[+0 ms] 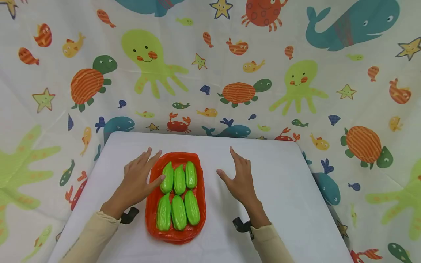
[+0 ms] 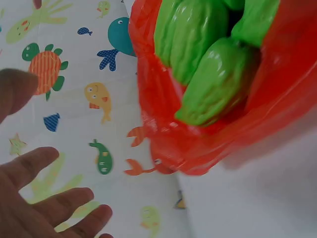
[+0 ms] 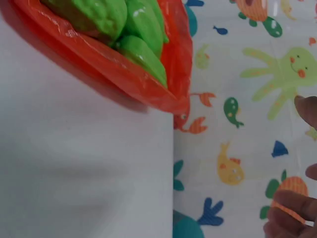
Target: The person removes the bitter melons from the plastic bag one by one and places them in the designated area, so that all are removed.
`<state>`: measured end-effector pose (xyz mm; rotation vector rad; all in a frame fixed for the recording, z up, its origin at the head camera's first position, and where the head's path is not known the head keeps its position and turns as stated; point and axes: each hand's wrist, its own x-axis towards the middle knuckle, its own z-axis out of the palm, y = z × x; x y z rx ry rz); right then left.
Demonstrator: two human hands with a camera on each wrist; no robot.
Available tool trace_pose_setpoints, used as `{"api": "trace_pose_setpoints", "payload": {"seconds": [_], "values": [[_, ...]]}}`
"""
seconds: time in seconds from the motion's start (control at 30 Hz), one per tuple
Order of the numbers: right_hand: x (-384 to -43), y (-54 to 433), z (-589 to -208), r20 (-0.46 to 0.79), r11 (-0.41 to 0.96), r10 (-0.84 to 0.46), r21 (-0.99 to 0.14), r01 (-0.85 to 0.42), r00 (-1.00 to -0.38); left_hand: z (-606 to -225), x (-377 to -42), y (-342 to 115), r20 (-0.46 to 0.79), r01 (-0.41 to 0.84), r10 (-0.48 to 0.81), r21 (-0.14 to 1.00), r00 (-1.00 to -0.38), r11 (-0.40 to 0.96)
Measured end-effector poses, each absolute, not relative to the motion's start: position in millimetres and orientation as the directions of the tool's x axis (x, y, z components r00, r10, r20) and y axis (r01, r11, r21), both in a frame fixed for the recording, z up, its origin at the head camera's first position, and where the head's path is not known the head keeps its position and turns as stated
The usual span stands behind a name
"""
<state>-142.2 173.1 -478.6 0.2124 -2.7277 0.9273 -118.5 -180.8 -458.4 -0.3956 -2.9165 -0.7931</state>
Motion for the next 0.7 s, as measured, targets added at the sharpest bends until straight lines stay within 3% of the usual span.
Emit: {"api": "trace_pose_setpoints", "payload": {"seconds": [0.23,0.4,0.7], "values": [[-138,153,-491,0.289,0.746,-0.040,-0.629,-0.221,-0.957,-488,-115,-194,0.023,0.100,0.117,0.702,-0.993,0.706],[-136,140,-497,0.268,0.693,-0.064,-0.681,-0.236,-0.961,-507,-113,-201,-0.102,-0.015,0.117,0.811,-0.988,0.584],[-133,114,-505,0.182,0.567,-0.174,-0.785,-0.250,-0.968,-537,-104,-210,-0.249,-0.187,0.144,0.919,-0.958,0.346]]}}
